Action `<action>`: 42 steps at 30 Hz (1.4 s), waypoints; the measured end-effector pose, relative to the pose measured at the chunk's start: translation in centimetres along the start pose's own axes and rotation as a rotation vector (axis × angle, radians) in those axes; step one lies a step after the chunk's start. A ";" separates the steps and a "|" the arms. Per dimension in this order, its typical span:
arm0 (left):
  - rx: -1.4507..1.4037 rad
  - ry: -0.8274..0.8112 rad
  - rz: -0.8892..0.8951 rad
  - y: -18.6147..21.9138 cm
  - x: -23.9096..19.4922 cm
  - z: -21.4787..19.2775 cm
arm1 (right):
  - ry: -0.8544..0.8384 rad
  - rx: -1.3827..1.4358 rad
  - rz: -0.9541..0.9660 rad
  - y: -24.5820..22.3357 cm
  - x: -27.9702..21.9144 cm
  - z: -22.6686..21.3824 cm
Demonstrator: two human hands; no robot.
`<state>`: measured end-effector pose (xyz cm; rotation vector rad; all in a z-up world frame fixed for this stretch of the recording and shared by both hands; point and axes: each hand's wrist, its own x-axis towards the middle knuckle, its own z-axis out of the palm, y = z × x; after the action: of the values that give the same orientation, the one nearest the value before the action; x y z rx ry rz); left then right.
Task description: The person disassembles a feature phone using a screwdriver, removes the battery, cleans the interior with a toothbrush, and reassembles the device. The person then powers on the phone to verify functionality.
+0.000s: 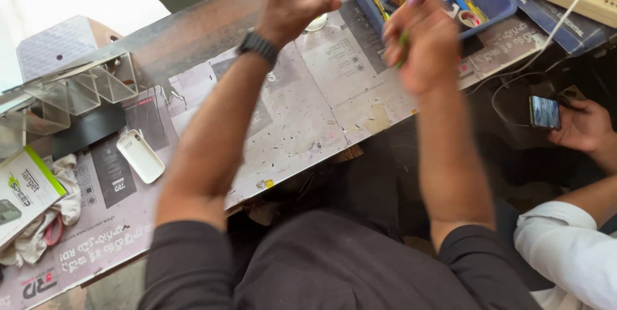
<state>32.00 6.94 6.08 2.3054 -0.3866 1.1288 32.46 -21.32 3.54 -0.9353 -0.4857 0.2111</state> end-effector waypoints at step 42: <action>-0.648 -0.181 -0.188 7.9 -5.4 -4.1 | -0.126 -0.206 0.016 5.2 -11.4 6.6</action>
<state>22.35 2.94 6.51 1.8185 -0.5035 0.5848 19.49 -17.85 -0.95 -1.1316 -0.6249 0.2393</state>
